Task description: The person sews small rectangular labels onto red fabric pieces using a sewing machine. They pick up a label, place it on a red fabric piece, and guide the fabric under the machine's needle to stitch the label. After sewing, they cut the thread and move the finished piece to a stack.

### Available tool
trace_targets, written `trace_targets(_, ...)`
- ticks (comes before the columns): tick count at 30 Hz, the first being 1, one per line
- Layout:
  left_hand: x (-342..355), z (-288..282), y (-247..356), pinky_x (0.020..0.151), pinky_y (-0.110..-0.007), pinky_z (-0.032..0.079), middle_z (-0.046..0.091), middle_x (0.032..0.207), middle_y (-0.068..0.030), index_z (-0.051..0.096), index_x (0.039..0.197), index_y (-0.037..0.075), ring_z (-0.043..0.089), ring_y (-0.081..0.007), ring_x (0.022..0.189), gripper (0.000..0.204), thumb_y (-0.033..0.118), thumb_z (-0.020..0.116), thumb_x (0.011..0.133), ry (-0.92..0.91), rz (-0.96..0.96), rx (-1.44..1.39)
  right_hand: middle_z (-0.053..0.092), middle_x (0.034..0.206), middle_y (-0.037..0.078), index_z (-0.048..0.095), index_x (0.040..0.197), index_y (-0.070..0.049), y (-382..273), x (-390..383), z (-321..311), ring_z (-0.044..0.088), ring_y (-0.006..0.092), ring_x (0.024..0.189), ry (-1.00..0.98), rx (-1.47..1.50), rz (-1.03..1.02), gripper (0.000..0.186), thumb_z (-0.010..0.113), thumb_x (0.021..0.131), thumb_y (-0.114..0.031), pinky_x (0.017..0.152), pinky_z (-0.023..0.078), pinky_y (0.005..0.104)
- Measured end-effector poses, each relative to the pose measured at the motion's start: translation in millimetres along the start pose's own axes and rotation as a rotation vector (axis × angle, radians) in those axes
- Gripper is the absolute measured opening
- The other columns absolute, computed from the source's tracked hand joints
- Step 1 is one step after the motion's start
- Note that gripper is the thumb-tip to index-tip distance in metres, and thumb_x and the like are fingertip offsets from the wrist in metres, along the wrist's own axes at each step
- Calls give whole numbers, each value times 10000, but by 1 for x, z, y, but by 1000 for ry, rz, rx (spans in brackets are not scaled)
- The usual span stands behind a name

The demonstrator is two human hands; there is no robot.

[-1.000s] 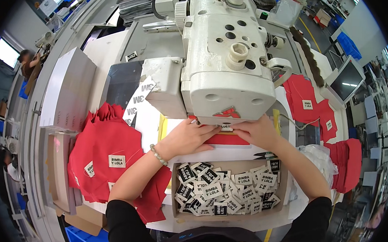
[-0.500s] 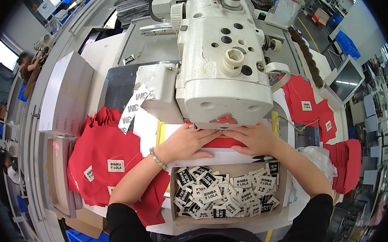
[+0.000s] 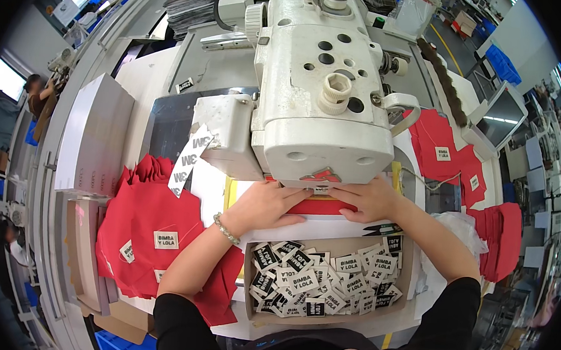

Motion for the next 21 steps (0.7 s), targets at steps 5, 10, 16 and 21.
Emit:
trace_targets(5, -5, -3, -1, 719, -355, 516, 610, 1144, -78, 625, 1158, 40, 590, -237, 960, 531, 445, 643, 815, 144, 76, 64, 614, 1163, -22, 642, 1107, -162, 1, -6, -9, 545, 177, 1031, 46, -13, 40, 392, 672, 757, -334, 866, 365, 417)
trace_targets(10, -12, -8, -7, 641, -346, 512, 632, 982, -78, 675, 1014, 6, 626, -227, 734, 491, 437, 683, 779, 194, 11, 108, 592, 1247, 18, 599, 1221, -152, -1, 1, -6, 543, 186, 1083, -62, 118, 7, 486, 658, 783, -353, 939, 348, 427)
trace_targets(16, -14, -3, -7, 609, -343, 496, 629, 901, -75, 674, 965, 6, 619, -218, 687, 451, 418, 686, 782, 237, 2, 124, 569, 1305, 31, 542, 1316, -150, -10, 19, 2, 511, 205, 1165, -233, 236, 96, 545, 621, 832, -385, 1009, 298, 440)
trace_targets(21, -12, -8, -6, 615, -333, 490, 624, 886, -74, 676, 941, 10, 616, -212, 692, 412, 392, 686, 786, 260, 6, 134, 572, 1302, 37, 531, 1331, -163, -13, 23, 7, 509, 218, 1171, -258, 267, 160, 549, 613, 836, -384, 1007, 290, 440)
Point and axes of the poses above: each hand's wrist, its own x-axis towards the middle knuckle, its own z-axis out of the palm, y = z × x, the point moved 4 cm from there along x, towards the middle knuckle
